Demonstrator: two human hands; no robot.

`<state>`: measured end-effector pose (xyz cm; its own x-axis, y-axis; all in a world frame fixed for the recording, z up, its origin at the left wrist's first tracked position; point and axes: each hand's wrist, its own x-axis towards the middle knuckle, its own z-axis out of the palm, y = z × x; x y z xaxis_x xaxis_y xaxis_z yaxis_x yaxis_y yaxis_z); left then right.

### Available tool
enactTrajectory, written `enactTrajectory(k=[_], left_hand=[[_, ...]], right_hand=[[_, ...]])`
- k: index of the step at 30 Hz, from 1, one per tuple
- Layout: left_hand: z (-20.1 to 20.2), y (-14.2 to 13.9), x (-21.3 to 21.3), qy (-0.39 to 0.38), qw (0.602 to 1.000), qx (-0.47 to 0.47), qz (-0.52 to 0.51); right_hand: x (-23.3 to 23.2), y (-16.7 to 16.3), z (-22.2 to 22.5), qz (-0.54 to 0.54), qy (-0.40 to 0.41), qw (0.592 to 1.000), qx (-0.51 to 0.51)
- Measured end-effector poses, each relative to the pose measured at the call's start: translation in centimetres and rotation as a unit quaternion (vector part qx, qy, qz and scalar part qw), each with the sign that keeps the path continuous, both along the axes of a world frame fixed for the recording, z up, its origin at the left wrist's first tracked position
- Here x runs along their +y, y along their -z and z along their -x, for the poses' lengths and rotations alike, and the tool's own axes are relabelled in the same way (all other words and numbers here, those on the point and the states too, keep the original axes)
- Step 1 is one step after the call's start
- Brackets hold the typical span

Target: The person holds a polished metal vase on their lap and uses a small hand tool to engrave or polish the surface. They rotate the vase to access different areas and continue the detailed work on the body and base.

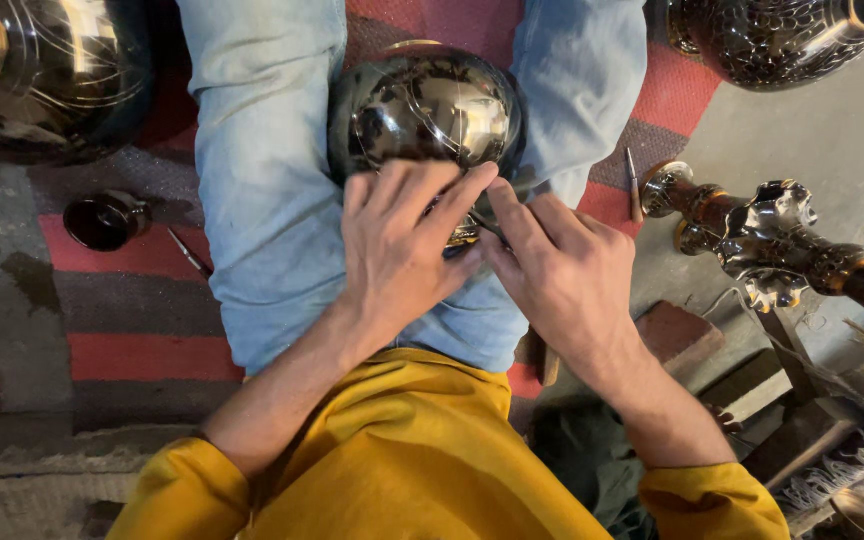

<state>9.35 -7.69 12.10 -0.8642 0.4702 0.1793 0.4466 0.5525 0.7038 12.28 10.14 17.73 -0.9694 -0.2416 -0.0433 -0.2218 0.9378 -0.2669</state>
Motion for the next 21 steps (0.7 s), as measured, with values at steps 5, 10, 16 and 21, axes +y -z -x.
enactTrajectory(k=[5, 10, 16, 21], left_hand=[[0.0, 0.8, 0.5, -0.017, 0.999, 0.024, -0.035], [0.2, 1.2, 0.8, -0.020, 0.999, 0.035, -0.030], [0.3, 1.4, 0.9, -0.020, 0.998, 0.051, -0.027], [0.3, 1.4, 0.8, -0.016, 0.998, 0.054, -0.024]], right_hand=[[0.1, 0.3, 0.2, 0.004, 0.001, 1.000, 0.009], [0.3, 0.3, 0.5, 0.021, 0.003, 1.000, 0.013], [0.4, 0.3, 0.6, 0.031, 0.004, 0.999, 0.007], [0.5, 0.3, 0.4, 0.028, 0.003, 1.000, 0.002]])
